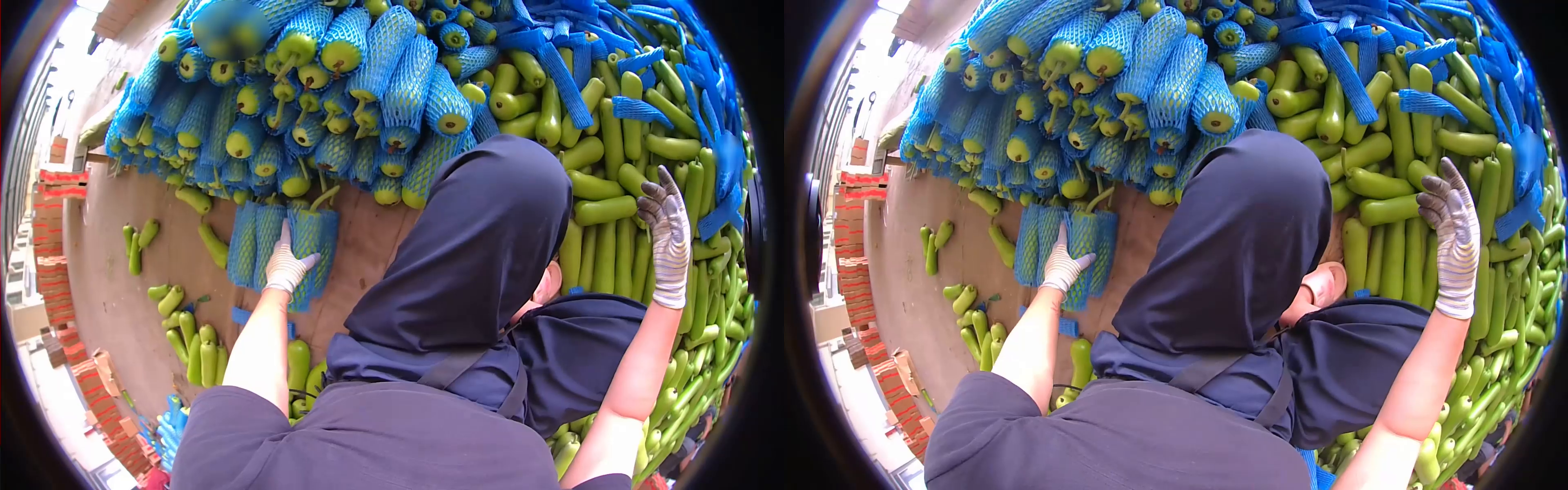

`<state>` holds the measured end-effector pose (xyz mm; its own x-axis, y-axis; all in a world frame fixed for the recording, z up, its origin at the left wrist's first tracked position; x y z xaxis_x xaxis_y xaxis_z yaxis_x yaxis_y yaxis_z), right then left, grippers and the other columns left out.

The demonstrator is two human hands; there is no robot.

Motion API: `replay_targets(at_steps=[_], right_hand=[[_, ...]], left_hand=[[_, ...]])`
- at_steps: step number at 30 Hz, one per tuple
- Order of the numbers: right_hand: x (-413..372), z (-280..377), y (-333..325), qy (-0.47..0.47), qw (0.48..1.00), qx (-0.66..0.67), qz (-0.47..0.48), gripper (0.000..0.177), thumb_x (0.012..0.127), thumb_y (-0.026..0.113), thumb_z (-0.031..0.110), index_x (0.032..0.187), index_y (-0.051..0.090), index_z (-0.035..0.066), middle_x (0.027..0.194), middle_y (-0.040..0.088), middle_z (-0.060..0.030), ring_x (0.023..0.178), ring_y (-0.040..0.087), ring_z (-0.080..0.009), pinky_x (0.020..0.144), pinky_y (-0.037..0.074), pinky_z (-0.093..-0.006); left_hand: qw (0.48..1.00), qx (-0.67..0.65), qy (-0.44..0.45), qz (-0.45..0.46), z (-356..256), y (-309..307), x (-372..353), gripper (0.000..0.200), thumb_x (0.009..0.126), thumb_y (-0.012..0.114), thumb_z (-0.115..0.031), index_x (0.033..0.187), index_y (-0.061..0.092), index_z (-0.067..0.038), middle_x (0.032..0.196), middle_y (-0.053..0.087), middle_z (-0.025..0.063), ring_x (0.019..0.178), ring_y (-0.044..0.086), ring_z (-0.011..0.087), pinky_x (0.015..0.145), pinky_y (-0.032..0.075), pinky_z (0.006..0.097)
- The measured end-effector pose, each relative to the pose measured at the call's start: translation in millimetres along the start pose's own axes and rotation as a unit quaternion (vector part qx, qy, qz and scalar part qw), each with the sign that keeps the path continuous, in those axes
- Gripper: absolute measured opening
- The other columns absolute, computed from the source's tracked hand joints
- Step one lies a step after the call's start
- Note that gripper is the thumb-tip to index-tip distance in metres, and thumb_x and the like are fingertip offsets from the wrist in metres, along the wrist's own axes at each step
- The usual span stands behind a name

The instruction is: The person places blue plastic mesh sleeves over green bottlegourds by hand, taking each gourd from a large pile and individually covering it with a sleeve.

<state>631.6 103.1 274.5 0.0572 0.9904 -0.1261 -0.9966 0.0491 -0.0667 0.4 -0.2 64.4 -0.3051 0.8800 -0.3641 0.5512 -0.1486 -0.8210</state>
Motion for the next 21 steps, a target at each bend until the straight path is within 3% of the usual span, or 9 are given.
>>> replay_targets(at_steps=[3, 8, 10, 11, 14, 16, 19, 20, 21], right_hand=[[-1, -4, 5, 0.014, 1.0, -0.021, -0.014, 0.06, 0.094, 0.056, 0.037, 0.142, 0.039, 0.006, 0.119, 0.059, -0.0079, 0.095, 0.06, -0.0139, 0.087, 0.046, -0.027], [-2, -2, 15, 0.045, 0.99, -0.121, -0.053, 0.058, 0.093, 0.058, 0.035, 0.141, 0.042, 0.006, 0.114, 0.06, -0.0074, 0.093, 0.059, -0.0113, 0.085, 0.046, -0.0263], [-4, 8, 20, 0.037, 0.975, -0.217, -0.025, 0.06, 0.091, 0.061, 0.038, 0.138, 0.045, 0.004, 0.109, 0.061, -0.0059, 0.093, 0.057, -0.0112, 0.085, 0.045, -0.0255], [-5, 13, 18, 0.048, 0.973, -0.225, 0.004, 0.061, 0.091, 0.062, 0.039, 0.137, 0.045, 0.003, 0.11, 0.062, -0.0076, 0.097, 0.057, -0.0134, 0.088, 0.045, -0.0273], [-2, 29, -10, 0.057, 0.943, -0.323, 0.049, 0.056, 0.092, 0.062, 0.031, 0.137, 0.045, 0.003, 0.115, 0.063, -0.015, 0.107, 0.059, -0.0216, 0.095, 0.044, -0.0322], [2, 29, -40, 0.026, 0.932, -0.358, 0.046, 0.053, 0.092, 0.062, 0.028, 0.135, 0.046, 0.003, 0.114, 0.063, -0.0158, 0.105, 0.06, -0.023, 0.093, 0.046, -0.0332], [4, 20, -94, 0.072, 0.927, -0.367, -0.027, 0.054, 0.09, 0.063, 0.027, 0.134, 0.047, 0.001, 0.116, 0.063, -0.0167, 0.104, 0.061, -0.0242, 0.091, 0.047, -0.0337], [3, 11, -112, 0.089, 0.926, -0.363, -0.051, 0.054, 0.09, 0.063, 0.026, 0.134, 0.047, 0.0, 0.117, 0.063, -0.0173, 0.105, 0.061, -0.0248, 0.091, 0.048, -0.034], [5, -2, -132, 0.095, 0.912, -0.395, -0.061, 0.053, 0.089, 0.062, 0.027, 0.132, 0.049, -0.002, 0.121, 0.061, -0.0193, 0.11, 0.06, -0.0272, 0.094, 0.046, -0.0353]], left_hand=[[0.991, 0.104, -0.072, 0.038, -22, -2, -1, 0.112, 0.065, 0.082, -0.034, 0.152, 0.014, -0.015, 0.13, 0.049, 0.0251, 0.116, 0.052, 0.0401, 0.099, 0.042, 0.0437], [0.977, 0.151, -0.123, -0.091, -15, 29, 4, 0.105, 0.066, 0.08, -0.034, 0.15, 0.02, -0.013, 0.128, 0.05, 0.0229, 0.114, 0.052, 0.0399, 0.097, 0.043, 0.0461], [0.976, 0.154, -0.129, -0.087, -5, 37, 10, 0.1, 0.068, 0.078, -0.032, 0.148, 0.023, -0.008, 0.13, 0.049, 0.0237, 0.118, 0.05, 0.0384, 0.098, 0.043, 0.0457], [0.979, 0.135, -0.132, -0.075, -15, 31, 10, 0.095, 0.069, 0.078, -0.031, 0.145, 0.028, -0.002, 0.136, 0.046, 0.0248, 0.124, 0.047, 0.0375, 0.102, 0.04, 0.0442], [0.975, -0.001, -0.06, -0.214, 13, 46, 42, 0.086, 0.075, 0.074, -0.026, 0.143, 0.03, 0.003, 0.14, 0.042, 0.026, 0.129, 0.041, 0.0401, 0.111, 0.031, 0.0425], [0.96, -0.151, -0.024, -0.233, -62, 10, 46, 0.069, 0.085, 0.065, -0.022, 0.141, 0.033, 0.004, 0.141, 0.042, 0.0229, 0.129, 0.041, 0.0342, 0.111, 0.029, 0.0406], [0.824, -0.469, 0.058, -0.314, -188, -59, 66, 0.059, 0.095, 0.056, -0.023, 0.142, 0.033, 0.004, 0.147, 0.035, 0.0173, 0.135, 0.033, 0.024, 0.114, 0.021, 0.0373], [0.759, -0.566, 0.227, -0.229, -174, -98, 114, 0.064, 0.096, 0.054, -0.03, 0.144, 0.029, 0.002, 0.152, 0.028, 0.0174, 0.138, 0.029, 0.0251, 0.116, 0.018, 0.0378], [0.631, -0.728, 0.144, -0.226, -253, -131, 77, 0.057, 0.097, 0.05, -0.029, 0.142, 0.033, 0.002, 0.148, 0.034, 0.0179, 0.139, 0.03, 0.0258, 0.116, 0.019, 0.0395]])
Point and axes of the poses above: each hand's wrist, its own x-axis towards the middle knuckle, its own y-axis out of the palm, z = x × y, the point moved 1 cm from there along x, towards the middle knuckle
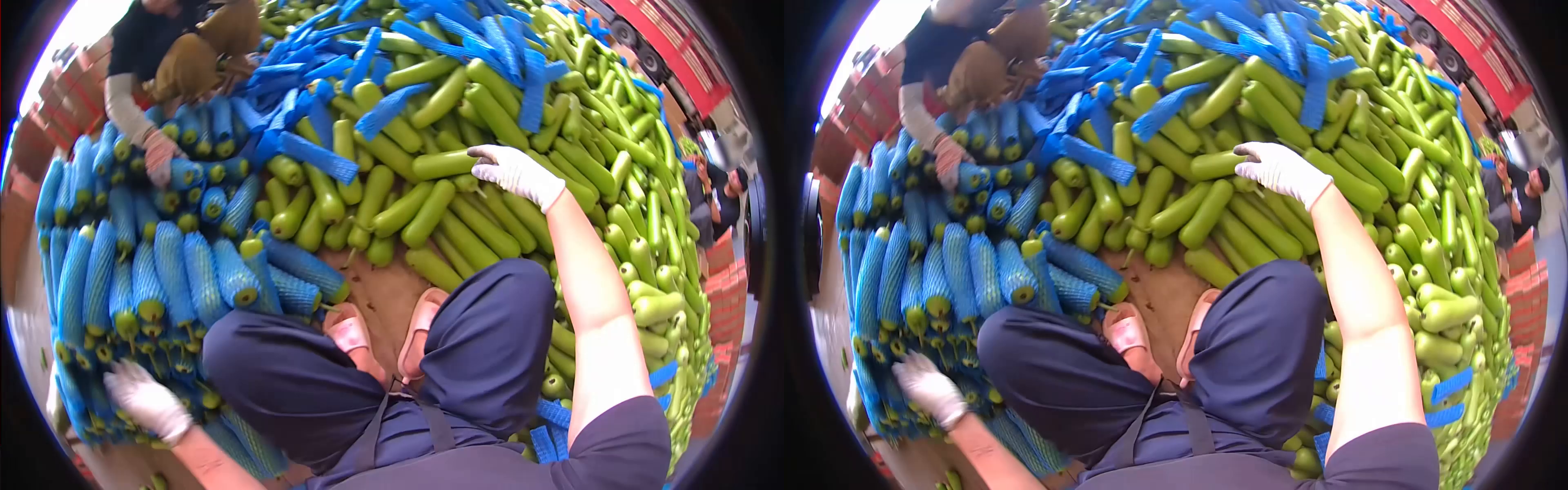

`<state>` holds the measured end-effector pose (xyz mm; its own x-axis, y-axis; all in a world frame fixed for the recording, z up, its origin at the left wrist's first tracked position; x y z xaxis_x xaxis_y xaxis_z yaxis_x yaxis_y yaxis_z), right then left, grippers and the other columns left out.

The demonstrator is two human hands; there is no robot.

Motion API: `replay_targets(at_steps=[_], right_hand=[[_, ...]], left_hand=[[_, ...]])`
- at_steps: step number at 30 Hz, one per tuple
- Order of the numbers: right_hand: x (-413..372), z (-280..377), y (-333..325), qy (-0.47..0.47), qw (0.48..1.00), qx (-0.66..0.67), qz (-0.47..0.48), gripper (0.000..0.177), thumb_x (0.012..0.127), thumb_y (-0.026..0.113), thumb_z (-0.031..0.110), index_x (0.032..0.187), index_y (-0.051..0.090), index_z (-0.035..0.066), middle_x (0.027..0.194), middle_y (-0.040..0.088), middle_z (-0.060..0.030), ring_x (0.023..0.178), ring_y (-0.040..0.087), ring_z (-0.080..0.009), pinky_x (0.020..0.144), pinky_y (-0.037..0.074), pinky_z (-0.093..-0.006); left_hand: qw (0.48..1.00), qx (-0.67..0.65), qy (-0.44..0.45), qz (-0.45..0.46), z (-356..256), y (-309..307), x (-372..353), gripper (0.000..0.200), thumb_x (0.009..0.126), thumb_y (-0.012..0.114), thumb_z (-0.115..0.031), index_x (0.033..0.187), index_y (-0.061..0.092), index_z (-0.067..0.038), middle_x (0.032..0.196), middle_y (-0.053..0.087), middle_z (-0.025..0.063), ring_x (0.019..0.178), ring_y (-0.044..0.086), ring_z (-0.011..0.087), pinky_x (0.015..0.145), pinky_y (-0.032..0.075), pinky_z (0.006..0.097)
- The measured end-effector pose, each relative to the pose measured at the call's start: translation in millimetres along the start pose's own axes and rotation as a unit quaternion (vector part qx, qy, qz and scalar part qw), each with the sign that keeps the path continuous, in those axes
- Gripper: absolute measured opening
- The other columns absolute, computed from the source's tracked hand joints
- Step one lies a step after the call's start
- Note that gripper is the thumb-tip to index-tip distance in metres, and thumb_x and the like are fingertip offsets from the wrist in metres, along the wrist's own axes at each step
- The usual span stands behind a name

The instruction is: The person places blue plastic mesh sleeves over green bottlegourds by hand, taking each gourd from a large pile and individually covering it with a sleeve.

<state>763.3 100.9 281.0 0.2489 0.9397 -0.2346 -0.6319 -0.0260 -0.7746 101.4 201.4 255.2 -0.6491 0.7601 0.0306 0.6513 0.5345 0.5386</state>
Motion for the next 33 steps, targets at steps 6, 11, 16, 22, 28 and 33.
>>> replay_targets(at_steps=[6, 11, 16, 22, 28, 33], right_hand=[[-1, -84, 18, 0.036, 0.998, -0.011, -0.058, 0.05, 0.088, 0.06, 0.03, 0.125, 0.055, -0.003, 0.122, 0.06, -0.0219, 0.116, 0.057, -0.0311, 0.1, 0.042, -0.0364], [9, -120, 64, 0.061, 0.995, 0.07, -0.03, 0.046, 0.091, 0.062, 0.023, 0.129, 0.052, -0.001, 0.122, 0.062, -0.016, 0.111, 0.06, -0.0239, 0.097, 0.046, -0.0338], [51, -115, 80, 0.013, 0.993, 0.12, -0.02, 0.045, 0.09, 0.062, 0.022, 0.129, 0.053, 0.001, 0.12, 0.063, -0.0144, 0.107, 0.062, -0.0224, 0.094, 0.048, -0.0336], [174, -16, 92, -0.02, 0.988, 0.154, -0.009, 0.069, 0.088, 0.064, 0.031, 0.144, 0.034, 0.005, 0.117, 0.063, -0.0165, 0.104, 0.061, -0.0223, 0.096, 0.044, -0.031], [273, -11, 130, -0.004, 0.973, 0.232, -0.014, 0.091, 0.076, 0.078, 0.044, 0.143, 0.033, 0.001, 0.126, 0.057, -0.0202, 0.124, 0.049, -0.0278, 0.106, 0.034, -0.0334], [223, 28, 87, 0.002, 0.901, 0.431, -0.039, 0.049, 0.084, 0.07, 0.043, 0.112, 0.063, 0.004, 0.104, 0.066, -0.0051, 0.091, 0.061, -0.0128, 0.074, 0.049, -0.0299]], left_hand=[[0.366, -0.35, -0.333, 0.796, -57, 147, -97, 0.022, 0.093, 0.051, -0.016, 0.098, 0.061, 0.003, 0.118, 0.062, 0.0173, 0.106, 0.062, 0.0286, 0.092, 0.05, 0.0431], [0.404, -0.137, -0.41, 0.806, 83, 209, -183, 0.034, 0.084, 0.064, -0.026, 0.094, 0.066, 0.007, 0.084, 0.065, 0.0169, 0.071, 0.064, 0.0254, 0.066, 0.051, 0.0378], [0.193, 0.126, -0.435, 0.87, 89, 254, -197, 0.031, 0.09, 0.066, -0.018, 0.111, 0.061, 0.004, 0.098, 0.065, 0.0096, 0.092, 0.061, 0.0174, 0.082, 0.048, 0.0293], [0.148, 0.147, -0.47, 0.858, 114, 266, -228, 0.025, 0.092, 0.062, -0.011, 0.111, 0.061, 0.005, 0.108, 0.065, 0.0099, 0.105, 0.059, 0.017, 0.093, 0.045, 0.0295], [0.273, 0.206, -0.529, 0.777, 133, 269, -225, 0.023, 0.094, 0.058, -0.013, 0.112, 0.06, 0.002, 0.102, 0.066, 0.009, 0.099, 0.061, 0.0173, 0.089, 0.047, 0.0294], [0.662, 0.216, -0.365, 0.618, 152, 276, -208, 0.021, 0.095, 0.053, -0.021, 0.104, 0.062, -0.004, 0.079, 0.061, 0.0023, 0.064, 0.054, 0.0079, 0.061, 0.043, 0.0213]])
Point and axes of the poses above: each hand's wrist, its own x-axis towards the middle knuckle, its own y-axis out of the palm, z = x × y, the point moved 1 cm from there along x, towards the middle knuckle
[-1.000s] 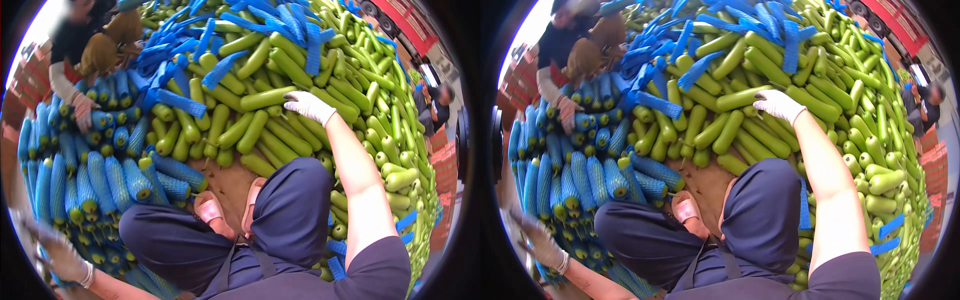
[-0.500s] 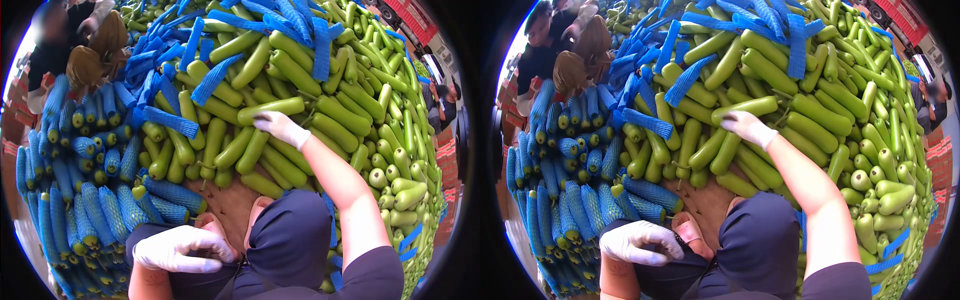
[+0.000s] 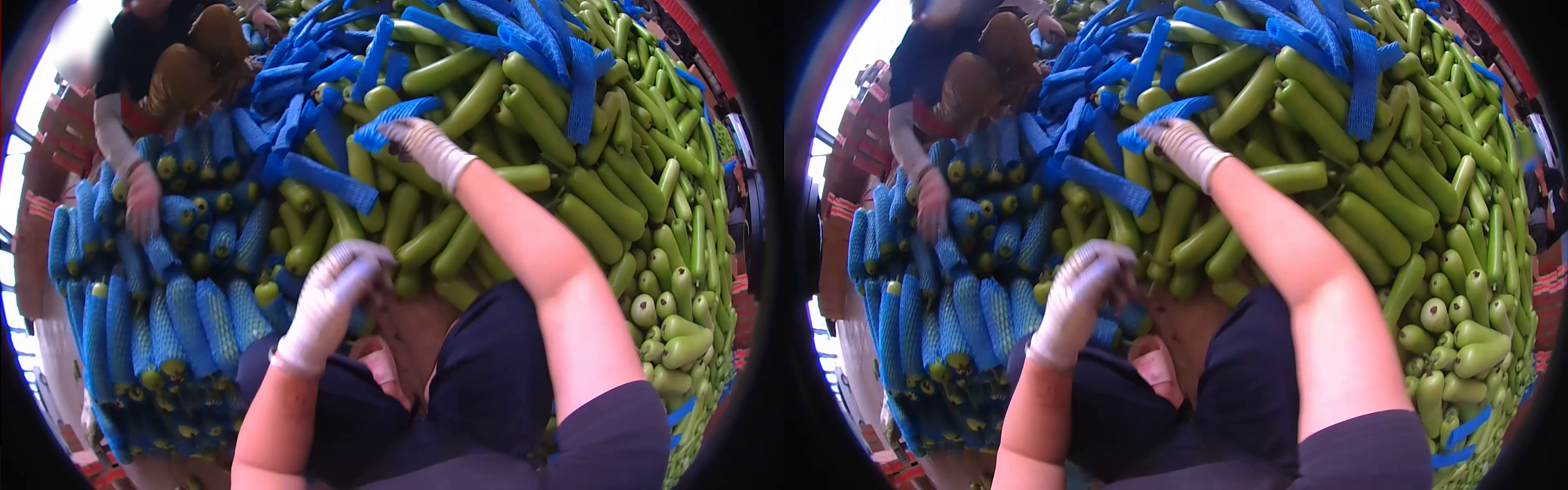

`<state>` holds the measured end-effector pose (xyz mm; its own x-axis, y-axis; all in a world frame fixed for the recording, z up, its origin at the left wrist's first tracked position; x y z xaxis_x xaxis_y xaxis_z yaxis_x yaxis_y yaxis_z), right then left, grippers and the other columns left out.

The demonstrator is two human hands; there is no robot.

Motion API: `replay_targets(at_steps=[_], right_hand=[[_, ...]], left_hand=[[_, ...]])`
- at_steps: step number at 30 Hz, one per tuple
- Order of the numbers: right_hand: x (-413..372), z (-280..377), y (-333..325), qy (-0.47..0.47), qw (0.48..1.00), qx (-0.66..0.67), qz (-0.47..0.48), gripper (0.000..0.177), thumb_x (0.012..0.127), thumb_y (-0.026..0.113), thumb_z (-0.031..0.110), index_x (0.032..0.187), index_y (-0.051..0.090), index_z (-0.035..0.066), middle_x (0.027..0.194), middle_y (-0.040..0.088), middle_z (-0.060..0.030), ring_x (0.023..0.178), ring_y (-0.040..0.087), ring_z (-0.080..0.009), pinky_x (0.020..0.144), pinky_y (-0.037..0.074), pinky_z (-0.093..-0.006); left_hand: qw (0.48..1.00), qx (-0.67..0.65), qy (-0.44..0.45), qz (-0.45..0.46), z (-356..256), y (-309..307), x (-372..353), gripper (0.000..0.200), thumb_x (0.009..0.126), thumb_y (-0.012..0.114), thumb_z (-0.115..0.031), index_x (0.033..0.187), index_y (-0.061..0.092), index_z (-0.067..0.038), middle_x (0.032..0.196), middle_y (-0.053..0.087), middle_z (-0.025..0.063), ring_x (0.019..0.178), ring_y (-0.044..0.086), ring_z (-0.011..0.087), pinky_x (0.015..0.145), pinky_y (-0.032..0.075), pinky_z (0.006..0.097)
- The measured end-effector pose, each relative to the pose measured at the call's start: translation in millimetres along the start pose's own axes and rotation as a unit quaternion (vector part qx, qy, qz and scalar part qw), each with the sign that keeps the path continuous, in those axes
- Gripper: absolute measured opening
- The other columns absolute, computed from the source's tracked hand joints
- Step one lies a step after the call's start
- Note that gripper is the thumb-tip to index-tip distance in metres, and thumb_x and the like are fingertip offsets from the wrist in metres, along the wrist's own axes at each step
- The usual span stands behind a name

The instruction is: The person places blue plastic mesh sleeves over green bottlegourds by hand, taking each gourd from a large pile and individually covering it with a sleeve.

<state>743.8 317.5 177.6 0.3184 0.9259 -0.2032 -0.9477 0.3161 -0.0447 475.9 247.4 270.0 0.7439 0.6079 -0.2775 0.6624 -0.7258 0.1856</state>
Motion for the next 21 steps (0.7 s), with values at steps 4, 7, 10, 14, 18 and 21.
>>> replay_targets(at_steps=[4, 7, 10, 14, 18, 21], right_hand=[[-86, 36, 37, -0.012, 0.975, 0.196, 0.1, 0.039, 0.089, 0.066, 0.041, 0.109, 0.064, 0.008, 0.091, 0.064, 0.0022, 0.074, 0.058, -0.0066, 0.067, 0.047, -0.0216], [-159, 71, 59, -0.075, 0.988, 0.082, 0.111, 0.048, 0.087, 0.069, 0.042, 0.114, 0.058, 0.004, 0.093, 0.062, 0.0002, 0.082, 0.056, -0.005, 0.074, 0.046, -0.0209], [-198, 70, 86, -0.107, 0.981, 0.074, 0.141, 0.061, 0.083, 0.072, 0.046, 0.116, 0.054, -0.002, 0.096, 0.063, -0.0055, 0.089, 0.059, -0.0105, 0.08, 0.048, -0.0274], [-220, 70, 95, -0.097, 0.969, -0.168, 0.15, 0.065, 0.077, 0.072, 0.056, 0.11, 0.059, 0.001, 0.092, 0.067, -0.0107, 0.084, 0.062, -0.0136, 0.076, 0.05, -0.0291], [-213, 59, 93, -0.164, 0.972, -0.074, 0.153, 0.033, 0.091, 0.063, 0.033, 0.102, 0.067, 0.002, 0.086, 0.069, -0.0101, 0.076, 0.063, -0.0152, 0.071, 0.05, -0.0289], [-218, 62, 89, -0.187, 0.961, -0.204, 0.013, 0.023, 0.092, 0.062, 0.014, 0.11, 0.065, 0.001, 0.084, 0.066, -0.0034, 0.074, 0.058, -0.0063, 0.067, 0.049, -0.0244]], left_hand=[[0.97, -0.051, 0.157, -0.178, 15, -14, 18, 0.028, 0.095, 0.058, -0.022, 0.117, 0.054, -0.006, 0.097, 0.059, -0.0001, 0.08, 0.055, 0.0051, 0.07, 0.045, 0.0201], [0.966, -0.038, 0.163, -0.196, 7, -11, 4, 0.034, 0.092, 0.062, -0.021, 0.12, 0.05, -0.006, 0.104, 0.058, 0.0008, 0.089, 0.056, 0.0063, 0.077, 0.047, 0.0215], [0.963, -0.059, 0.236, -0.12, 14, -8, -14, 0.035, 0.09, 0.066, -0.02, 0.117, 0.051, -0.005, 0.104, 0.058, 0.0015, 0.094, 0.056, 0.008, 0.081, 0.047, 0.0232], [0.981, -0.037, 0.168, -0.086, 12, -2, -57, 0.029, 0.088, 0.067, -0.018, 0.111, 0.056, -0.004, 0.096, 0.06, 0.0007, 0.085, 0.057, 0.0068, 0.076, 0.048, 0.0204], [0.973, -0.073, 0.186, -0.111, 3, -14, -86, 0.022, 0.09, 0.063, -0.015, 0.108, 0.06, -0.004, 0.083, 0.058, -0.002, 0.062, 0.047, 0.002, 0.056, 0.04, 0.017], [0.974, -0.063, 0.176, -0.129, 3, -36, -104, 0.023, 0.091, 0.063, -0.015, 0.111, 0.058, -0.005, 0.083, 0.057, -0.0012, 0.065, 0.049, 0.0047, 0.058, 0.04, 0.0189]])
Point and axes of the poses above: each hand's wrist, its own x-axis towards the middle knuckle, its own y-axis out of the palm, z = x × y, the point moved 1 cm from there along x, towards the middle knuckle
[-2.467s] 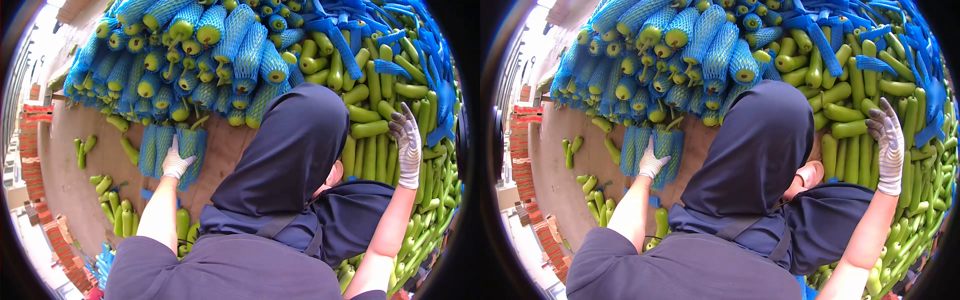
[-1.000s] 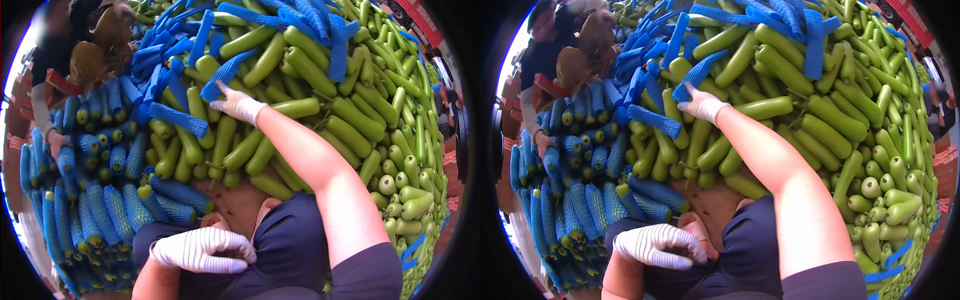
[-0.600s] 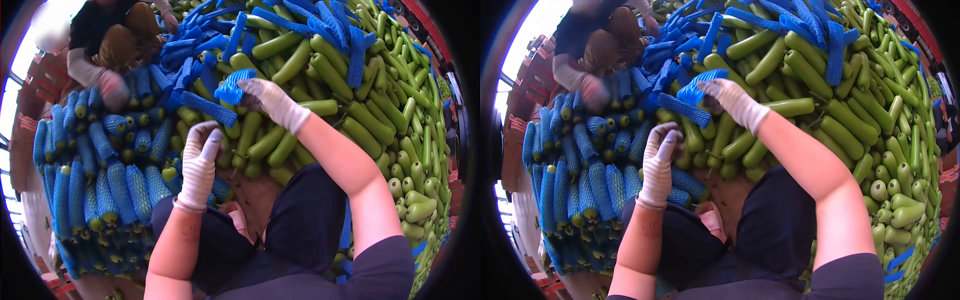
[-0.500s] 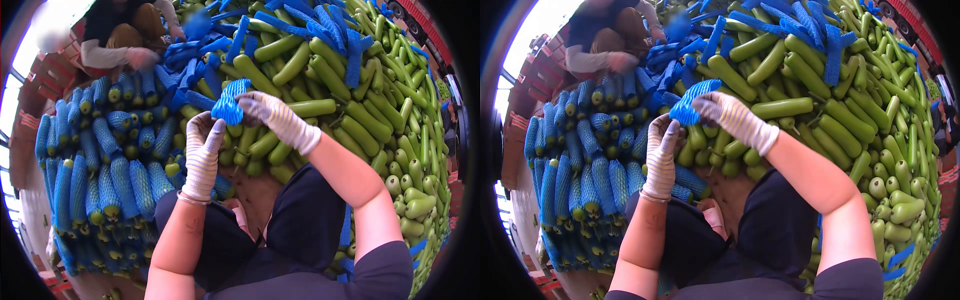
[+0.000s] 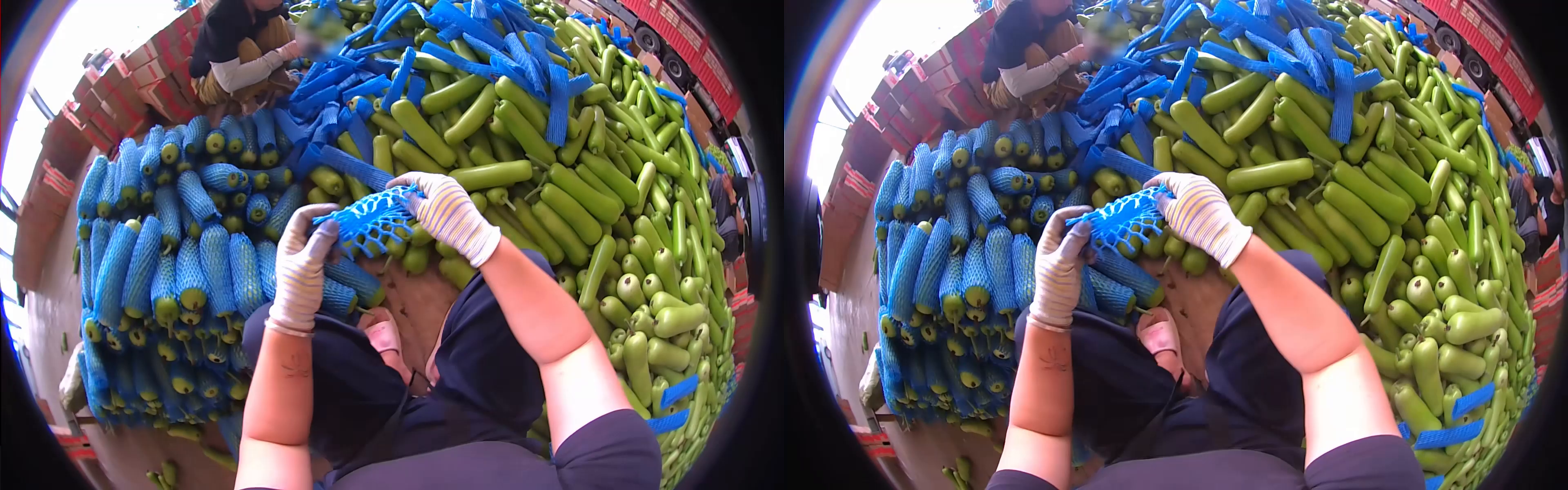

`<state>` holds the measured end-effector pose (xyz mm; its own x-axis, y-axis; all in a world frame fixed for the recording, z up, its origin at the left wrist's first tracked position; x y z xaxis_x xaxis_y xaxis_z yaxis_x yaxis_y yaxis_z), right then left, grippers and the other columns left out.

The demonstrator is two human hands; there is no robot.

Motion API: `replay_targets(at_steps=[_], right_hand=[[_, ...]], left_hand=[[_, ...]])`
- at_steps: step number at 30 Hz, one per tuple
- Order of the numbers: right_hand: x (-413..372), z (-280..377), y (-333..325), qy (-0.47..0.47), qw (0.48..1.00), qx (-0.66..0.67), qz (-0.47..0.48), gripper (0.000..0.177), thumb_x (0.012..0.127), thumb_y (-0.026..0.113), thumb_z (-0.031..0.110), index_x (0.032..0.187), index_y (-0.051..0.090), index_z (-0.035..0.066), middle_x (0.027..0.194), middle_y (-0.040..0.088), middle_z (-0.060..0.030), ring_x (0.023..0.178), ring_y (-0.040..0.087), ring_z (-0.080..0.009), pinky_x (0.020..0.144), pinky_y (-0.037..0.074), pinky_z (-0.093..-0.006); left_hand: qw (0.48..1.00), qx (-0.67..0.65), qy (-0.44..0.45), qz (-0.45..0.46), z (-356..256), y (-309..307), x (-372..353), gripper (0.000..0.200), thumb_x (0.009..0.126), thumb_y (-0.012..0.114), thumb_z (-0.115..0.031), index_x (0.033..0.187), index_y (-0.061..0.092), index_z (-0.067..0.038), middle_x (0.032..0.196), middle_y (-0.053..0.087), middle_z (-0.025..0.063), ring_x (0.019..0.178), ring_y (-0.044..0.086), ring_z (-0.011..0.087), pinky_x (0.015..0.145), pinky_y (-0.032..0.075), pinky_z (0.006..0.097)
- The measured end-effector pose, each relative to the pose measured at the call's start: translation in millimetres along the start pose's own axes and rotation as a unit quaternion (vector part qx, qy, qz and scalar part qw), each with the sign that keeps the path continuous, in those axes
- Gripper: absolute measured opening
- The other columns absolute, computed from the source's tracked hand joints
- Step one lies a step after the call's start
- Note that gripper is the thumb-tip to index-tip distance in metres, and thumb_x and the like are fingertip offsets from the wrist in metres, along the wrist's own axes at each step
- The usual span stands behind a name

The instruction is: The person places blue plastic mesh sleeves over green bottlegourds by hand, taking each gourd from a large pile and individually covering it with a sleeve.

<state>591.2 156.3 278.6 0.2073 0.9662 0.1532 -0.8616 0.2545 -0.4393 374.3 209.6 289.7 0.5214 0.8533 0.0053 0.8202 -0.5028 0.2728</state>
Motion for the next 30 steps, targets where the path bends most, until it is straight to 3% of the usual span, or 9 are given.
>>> replay_targets(at_steps=[5, 7, 9, 10, 13, 23, 27, 29, 30], right_hand=[[-11, 19, 11, 0.013, 0.998, 0.003, -0.059, 0.018, 0.088, 0.06, 0.008, 0.105, 0.066, 0.004, 0.073, 0.063, -0.0092, 0.064, 0.059, -0.0118, 0.062, 0.047, -0.0286], [-10, 10, 23, -0.033, 0.996, -0.086, -0.021, 0.021, 0.083, 0.064, 0.024, 0.097, 0.067, 0.009, 0.081, 0.067, -0.0169, 0.078, 0.064, -0.0357, 0.07, 0.05, -0.0424], [-10, 16, 35, -0.031, 0.988, -0.151, 0.015, 0.019, 0.08, 0.064, 0.026, 0.089, 0.065, 0.009, 0.082, 0.066, -0.0177, 0.08, 0.064, -0.0376, 0.071, 0.05, -0.0451], [-10, 15, 39, -0.028, 0.987, -0.157, 0.027, 0.018, 0.08, 0.064, 0.025, 0.088, 0.065, 0.009, 0.083, 0.066, -0.0178, 0.081, 0.063, -0.0379, 0.072, 0.05, -0.0451], [4, -2, 48, -0.027, 0.988, -0.14, 0.052, 0.017, 0.08, 0.063, 0.023, 0.09, 0.064, 0.01, 0.087, 0.067, -0.0179, 0.085, 0.063, -0.0387, 0.074, 0.05, -0.0448], [13, -20, 35, -0.061, 0.995, -0.069, -0.04, 0.02, 0.084, 0.06, 0.026, 0.095, 0.064, 0.009, 0.082, 0.066, -0.0167, 0.077, 0.064, -0.0362, 0.069, 0.05, -0.0443], [-3, -9, 41, -0.065, 0.994, -0.071, 0.059, 0.015, 0.083, 0.064, 0.02, 0.091, 0.062, 0.007, 0.082, 0.064, -0.0158, 0.077, 0.063, -0.0357, 0.067, 0.049, -0.0421], [-1, -18, 42, -0.123, 0.99, -0.063, 0.035, 0.016, 0.083, 0.063, 0.022, 0.093, 0.063, 0.008, 0.085, 0.065, -0.0153, 0.082, 0.063, -0.0355, 0.072, 0.049, -0.0429], [1, -21, 41, -0.1, 0.992, 0.066, 0.031, 0.014, 0.085, 0.064, 0.018, 0.095, 0.064, 0.009, 0.084, 0.065, -0.0118, 0.082, 0.063, -0.0297, 0.072, 0.049, -0.039]], left_hand=[[0.997, 0.048, 0.006, -0.053, 9, -19, -6, 0.016, 0.092, 0.06, -0.008, 0.107, 0.059, -0.004, 0.078, 0.055, -0.0029, 0.062, 0.045, 0.003, 0.055, 0.036, 0.018], [0.992, 0.101, -0.014, -0.073, 12, -18, -5, 0.021, 0.09, 0.06, -0.006, 0.111, 0.059, -0.004, 0.084, 0.059, 0.0013, 0.07, 0.052, 0.0076, 0.062, 0.042, 0.0216], [0.84, 0.451, 0.281, -0.108, 27, -11, 0, 0.031, 0.083, 0.059, 0.0, 0.114, 0.058, -0.003, 0.098, 0.061, 0.0107, 0.091, 0.059, 0.0215, 0.081, 0.047, 0.0324], [0.817, 0.484, 0.303, -0.08, 11, 6, -5, 0.038, 0.081, 0.06, 0.0, 0.119, 0.055, 0.0, 0.115, 0.057, 0.0161, 0.109, 0.054, 0.0283, 0.098, 0.041, 0.039], [0.756, 0.429, 0.487, 0.088, -3, 31, -12, 0.036, 0.067, 0.062, -0.002, 0.103, 0.064, -0.002, 0.104, 0.062, 0.0174, 0.098, 0.06, 0.0372, 0.089, 0.047, 0.0471], [0.929, 0.362, -0.023, 0.076, 69, 4, 40, 0.026, 0.089, 0.053, -0.007, 0.113, 0.062, 0.0, 0.109, 0.066, 0.0148, 0.103, 0.062, 0.0268, 0.091, 0.047, 0.0343], [0.952, 0.282, 0.116, -0.015, 44, 11, 45, 0.02, 0.087, 0.049, -0.006, 0.102, 0.062, -0.001, 0.103, 0.064, 0.0067, 0.09, 0.061, 0.0182, 0.079, 0.049, 0.0324], [0.963, -0.256, -0.051, -0.062, 36, 29, 58, 0.021, 0.088, 0.048, -0.005, 0.104, 0.06, -0.001, 0.104, 0.062, 0.0064, 0.091, 0.058, 0.0148, 0.081, 0.047, 0.0307], [0.966, -0.25, -0.045, -0.052, 46, 22, 59, 0.023, 0.092, 0.048, -0.009, 0.111, 0.059, -0.002, 0.103, 0.061, 0.0052, 0.092, 0.057, 0.0127, 0.086, 0.046, 0.0303]])
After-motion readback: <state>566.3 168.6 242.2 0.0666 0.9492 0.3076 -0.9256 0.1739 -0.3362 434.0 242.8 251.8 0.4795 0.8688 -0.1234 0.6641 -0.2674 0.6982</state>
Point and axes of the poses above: each hand's wrist, its own x-axis towards the middle knuckle, its own y-axis out of the palm, z = x × y, the point moved 1 cm from there along x, towards the middle knuckle
